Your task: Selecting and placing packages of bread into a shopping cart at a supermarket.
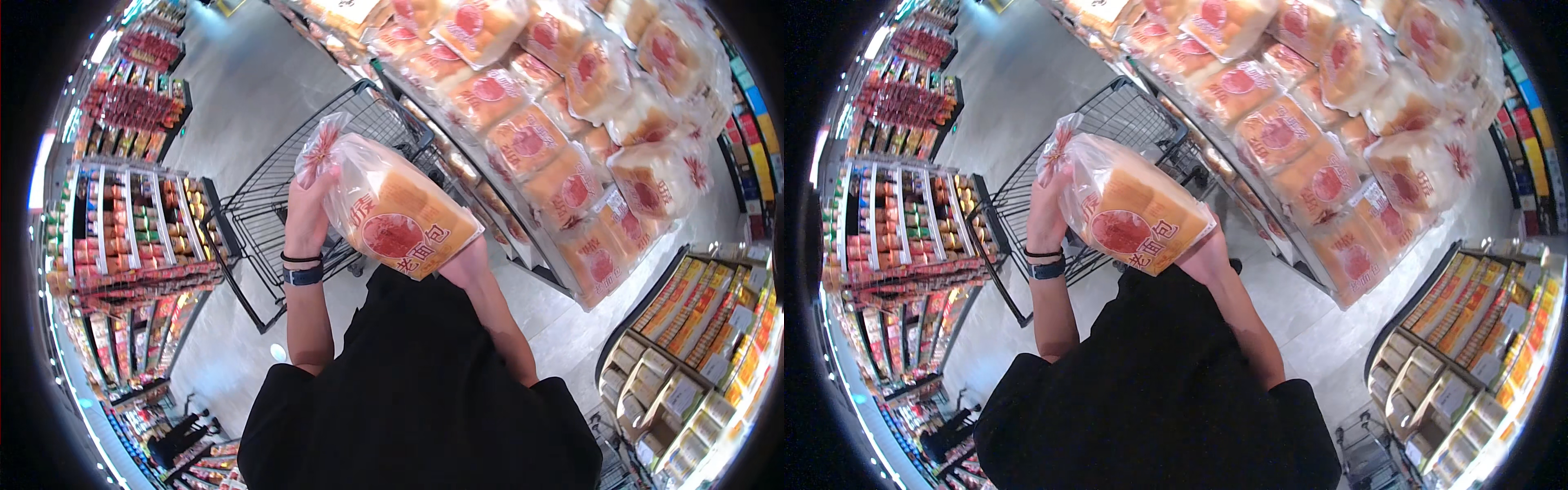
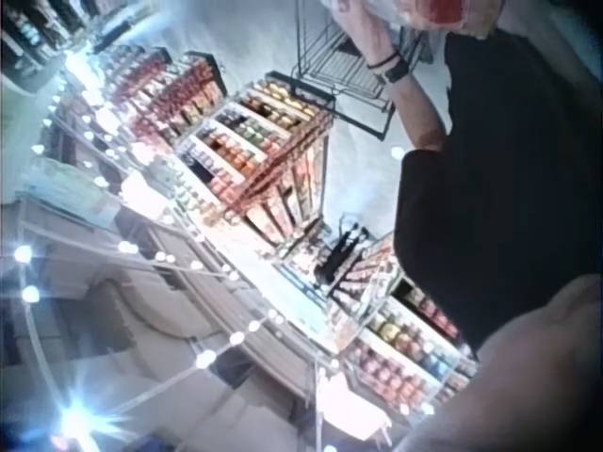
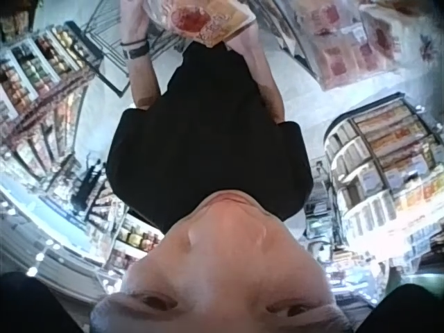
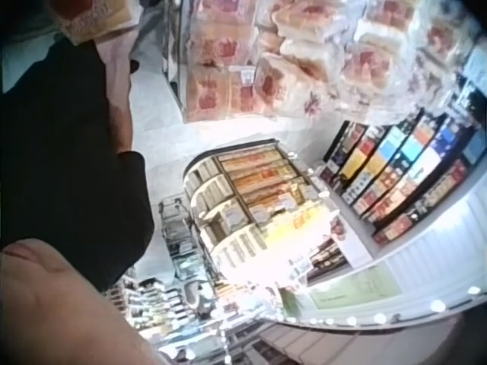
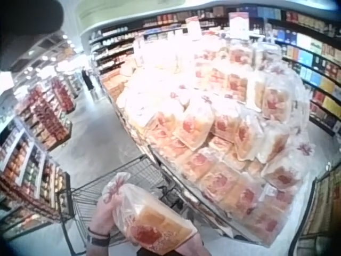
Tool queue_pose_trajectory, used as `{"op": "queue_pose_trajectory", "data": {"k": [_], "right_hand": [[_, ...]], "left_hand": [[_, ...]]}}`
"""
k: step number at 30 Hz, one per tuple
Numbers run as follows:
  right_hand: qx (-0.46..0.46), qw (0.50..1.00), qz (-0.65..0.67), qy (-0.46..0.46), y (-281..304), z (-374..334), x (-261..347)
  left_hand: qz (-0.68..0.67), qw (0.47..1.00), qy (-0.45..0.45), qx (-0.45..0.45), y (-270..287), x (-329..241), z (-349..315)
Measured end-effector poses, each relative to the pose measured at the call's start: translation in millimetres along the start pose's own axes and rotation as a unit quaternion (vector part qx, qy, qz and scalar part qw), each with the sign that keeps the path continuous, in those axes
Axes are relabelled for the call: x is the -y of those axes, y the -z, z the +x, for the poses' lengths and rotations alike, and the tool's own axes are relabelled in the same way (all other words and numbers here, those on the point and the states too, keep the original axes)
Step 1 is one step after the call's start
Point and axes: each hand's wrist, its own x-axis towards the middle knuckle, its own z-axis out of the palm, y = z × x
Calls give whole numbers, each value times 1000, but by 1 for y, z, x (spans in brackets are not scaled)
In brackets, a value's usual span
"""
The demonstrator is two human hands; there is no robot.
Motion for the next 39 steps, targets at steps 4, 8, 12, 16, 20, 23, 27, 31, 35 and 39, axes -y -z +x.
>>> {"op": "queue_pose_trajectory", "data": {"k": [4, 8, 12, 16, 20, 23, 27, 31, 35, 39], "right_hand": [[30, 999, -2, 40, 6, -18, 22], [47, 996, 27, 76, 11, -21, 41], [34, 992, -16, 121, 11, -13, 63], [31, 984, -50, 166, -13, -2, 93], [67, 968, -22, 240, -31, 22, 112], [30, 948, -76, 306, -47, 42, 134], [-73, 904, -148, 394, -58, 78, 159], [-103, 910, -137, 378, -46, 106, 180], [-148, 903, -117, 387, -47, 128, 186], [-190, 876, -175, 407, -46, 138, 189]], "left_hand": [[8, 999, 32, 37, -43, 6, 14], [-1, 997, 33, 65, -79, 3, 35], [19, 988, 16, 150, -112, -6, 72], [88, 952, -35, 290, -156, -24, 117], [143, 897, -134, 397, -211, -32, 160], [196, 842, -197, 462, -243, -42, 202], [302, 800, -209, 475, -280, -37, 248], [287, 772, -336, 457, -298, -7, 289], [362, 757, -366, 402, -299, 11, 312], [285, 796, -389, 367, -294, 20, 309]]}}
